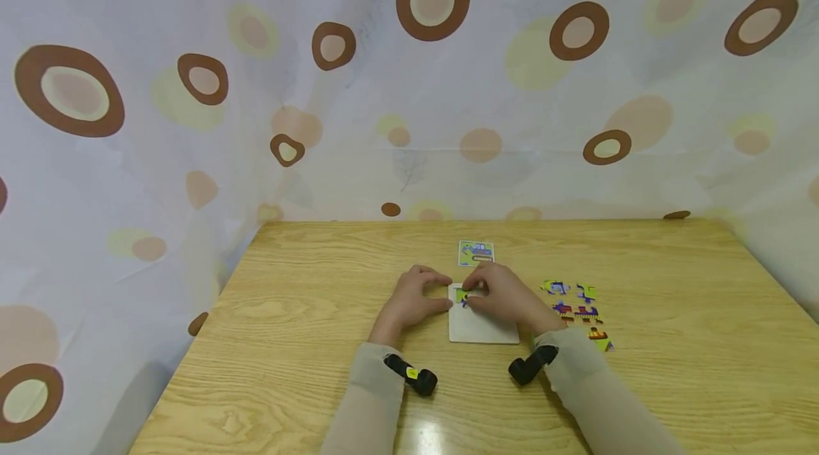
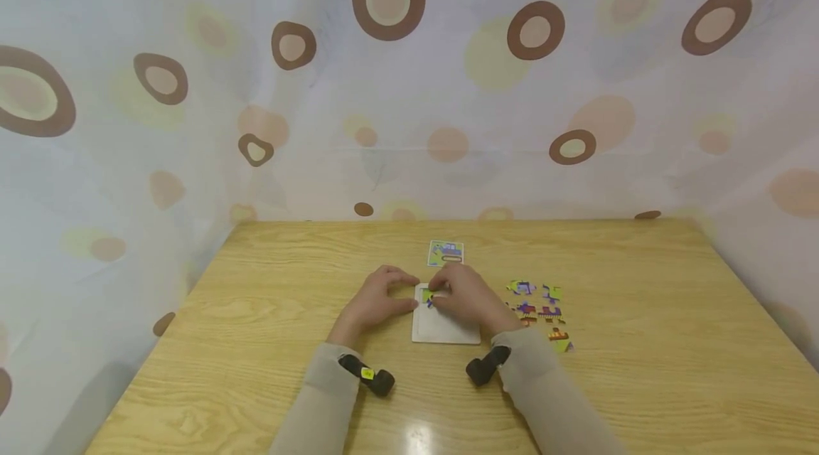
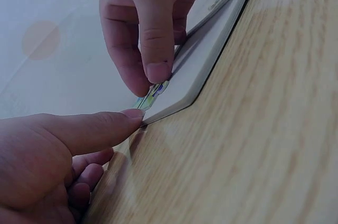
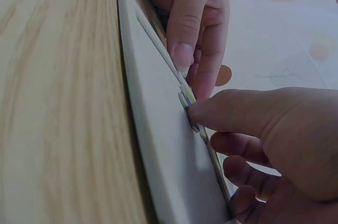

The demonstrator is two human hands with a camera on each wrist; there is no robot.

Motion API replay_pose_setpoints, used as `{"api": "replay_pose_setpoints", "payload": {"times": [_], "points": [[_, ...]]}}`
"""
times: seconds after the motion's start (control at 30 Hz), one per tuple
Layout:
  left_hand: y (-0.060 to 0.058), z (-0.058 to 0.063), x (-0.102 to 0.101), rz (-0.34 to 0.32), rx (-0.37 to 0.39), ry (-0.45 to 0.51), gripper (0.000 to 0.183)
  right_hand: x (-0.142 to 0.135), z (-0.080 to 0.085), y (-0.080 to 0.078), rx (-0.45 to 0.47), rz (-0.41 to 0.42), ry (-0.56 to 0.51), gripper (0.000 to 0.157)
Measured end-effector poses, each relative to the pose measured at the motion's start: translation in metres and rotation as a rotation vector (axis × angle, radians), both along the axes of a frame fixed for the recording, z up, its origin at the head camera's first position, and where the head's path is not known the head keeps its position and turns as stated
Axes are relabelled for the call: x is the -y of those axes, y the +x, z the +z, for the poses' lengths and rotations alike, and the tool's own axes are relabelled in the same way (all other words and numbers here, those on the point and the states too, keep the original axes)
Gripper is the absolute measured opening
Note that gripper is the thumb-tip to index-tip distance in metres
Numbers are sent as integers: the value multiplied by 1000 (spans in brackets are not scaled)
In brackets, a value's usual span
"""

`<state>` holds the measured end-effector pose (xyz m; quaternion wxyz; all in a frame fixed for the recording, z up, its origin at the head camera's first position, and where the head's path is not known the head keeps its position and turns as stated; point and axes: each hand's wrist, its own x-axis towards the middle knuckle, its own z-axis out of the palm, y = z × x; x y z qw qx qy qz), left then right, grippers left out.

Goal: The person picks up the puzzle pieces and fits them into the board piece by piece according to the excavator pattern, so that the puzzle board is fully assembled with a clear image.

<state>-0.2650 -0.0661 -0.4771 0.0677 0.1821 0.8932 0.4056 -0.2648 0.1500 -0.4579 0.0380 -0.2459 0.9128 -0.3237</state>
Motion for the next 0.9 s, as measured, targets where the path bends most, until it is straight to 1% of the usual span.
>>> {"api": "replay_pose_setpoints", "payload": {"times": [0.17, 0.33, 0.5, 0.57, 0.63, 0.73, 0.9], "points": [[0, 0, -1, 1, 4, -4, 36, 2, 1, -1, 11, -5, -6, 14], [1, 1, -2, 1, 6, 2, 36, 2, 3, 1, 23, -14, 13, 12], [1, 1, -2, 8, 22, 5, 36, -3, 7, 4, 45, -57, 27, 15], [0, 1, -2, 12, 20, -3, 36, -6, 6, 4, 55, -81, 38, 14], [0, 1, -2, 17, 18, -7, 36, -9, 5, 4, 56, -87, 47, 12], [0, 1, -2, 19, 16, -12, 36, -9, 2, 3, 58, -80, 43, 10], [0, 2, -1, 12, 14, -9, 36, -6, 0, 0, 31, -57, 33, 6]]}}
